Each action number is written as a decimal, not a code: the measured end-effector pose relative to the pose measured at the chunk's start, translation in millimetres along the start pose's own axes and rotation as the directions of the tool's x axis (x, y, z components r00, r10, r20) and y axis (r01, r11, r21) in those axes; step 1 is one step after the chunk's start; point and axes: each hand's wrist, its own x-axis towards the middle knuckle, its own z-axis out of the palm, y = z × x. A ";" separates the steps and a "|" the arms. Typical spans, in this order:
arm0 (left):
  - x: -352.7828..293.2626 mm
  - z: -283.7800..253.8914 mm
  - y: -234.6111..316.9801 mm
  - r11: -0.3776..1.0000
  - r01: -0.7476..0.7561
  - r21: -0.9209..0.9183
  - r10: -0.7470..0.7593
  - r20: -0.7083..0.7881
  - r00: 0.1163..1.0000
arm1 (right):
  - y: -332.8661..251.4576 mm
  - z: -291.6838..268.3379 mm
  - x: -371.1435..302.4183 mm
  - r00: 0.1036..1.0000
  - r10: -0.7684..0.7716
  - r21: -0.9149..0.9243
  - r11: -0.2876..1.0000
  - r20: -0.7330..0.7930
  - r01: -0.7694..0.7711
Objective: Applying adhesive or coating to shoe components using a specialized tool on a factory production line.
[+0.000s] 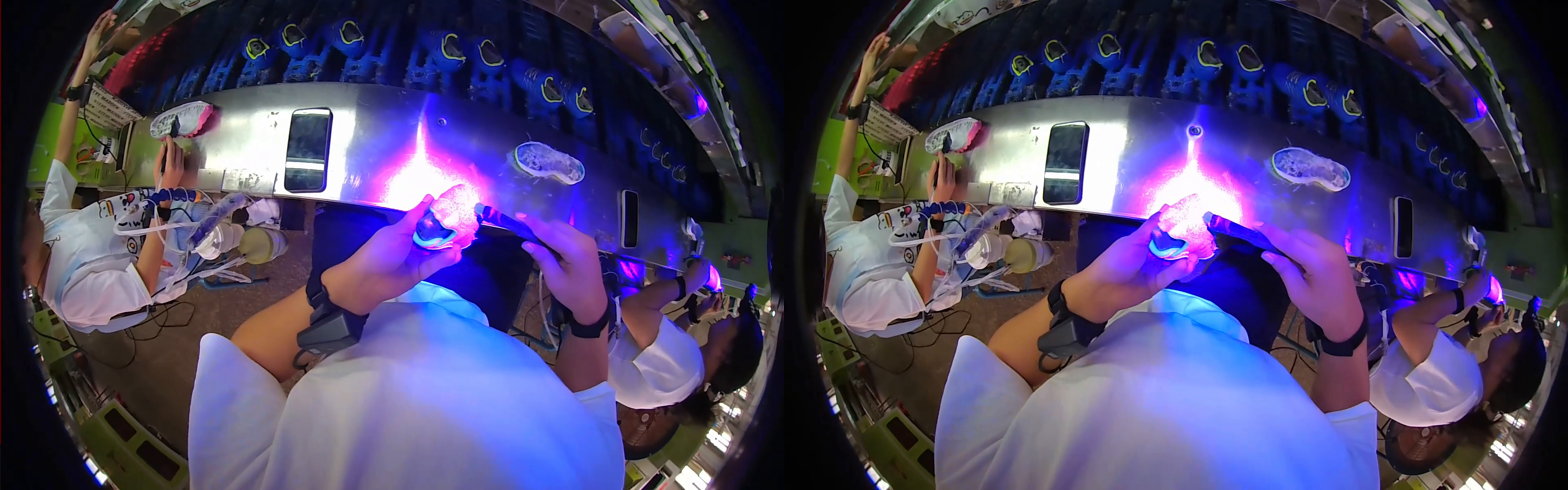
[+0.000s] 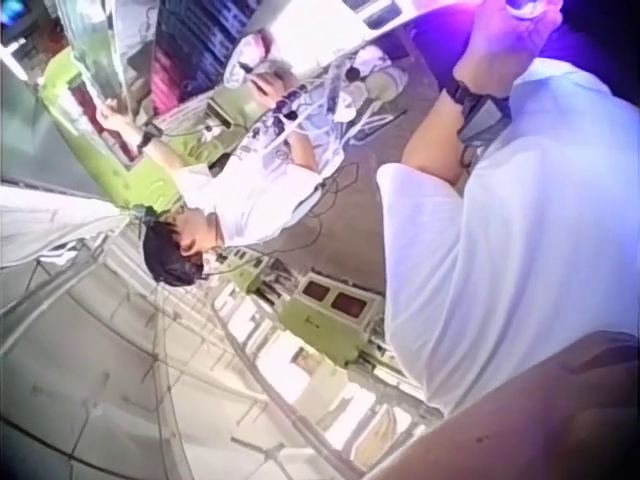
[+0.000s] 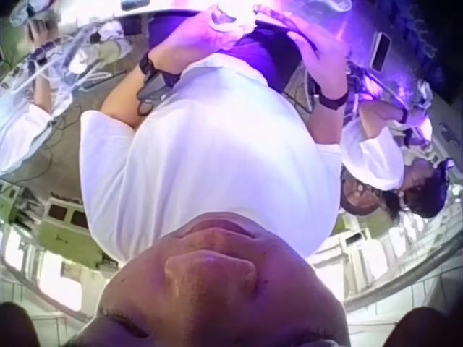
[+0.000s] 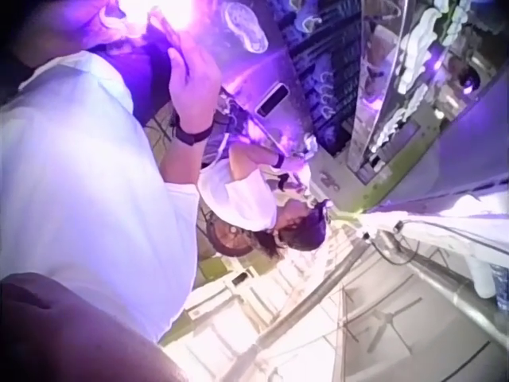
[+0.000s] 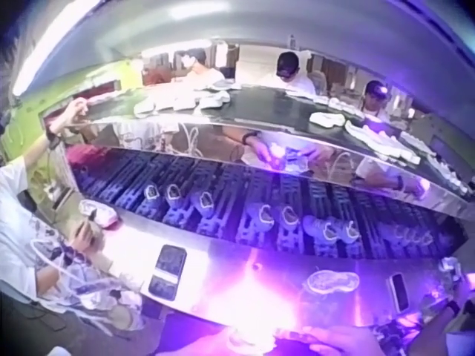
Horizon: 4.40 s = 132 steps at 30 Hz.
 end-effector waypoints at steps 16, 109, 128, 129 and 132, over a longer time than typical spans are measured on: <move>-14.4 28.7 5.7 1.000 0.019 -0.007 -0.019 0.016 1.000 | 35.9 37.9 -22.5 0.984 0.156 0.235 0.963 -0.087 -0.132; 19.2 65.8 -17.2 -0.909 -0.413 0.044 -0.005 0.993 0.116 | 28.8 -16.7 -59.9 0.936 0.122 0.380 0.925 -0.331 0.014; 47.7 69.6 -18.7 -0.923 -0.386 0.011 -0.108 0.952 0.286 | 59.4 -15.3 -114.1 0.959 0.273 0.708 0.665 0.069 -0.240; 49.2 69.3 -20.7 -0.919 -0.394 0.014 -0.107 0.953 0.283 | 59.6 -16.4 -116.3 0.954 0.291 0.725 0.640 0.078 -0.254; 50.6 69.4 -25.5 -0.914 -0.399 0.077 -0.038 0.961 0.274 | 60.6 -16.9 -94.6 0.947 0.315 0.736 0.629 0.055 -0.252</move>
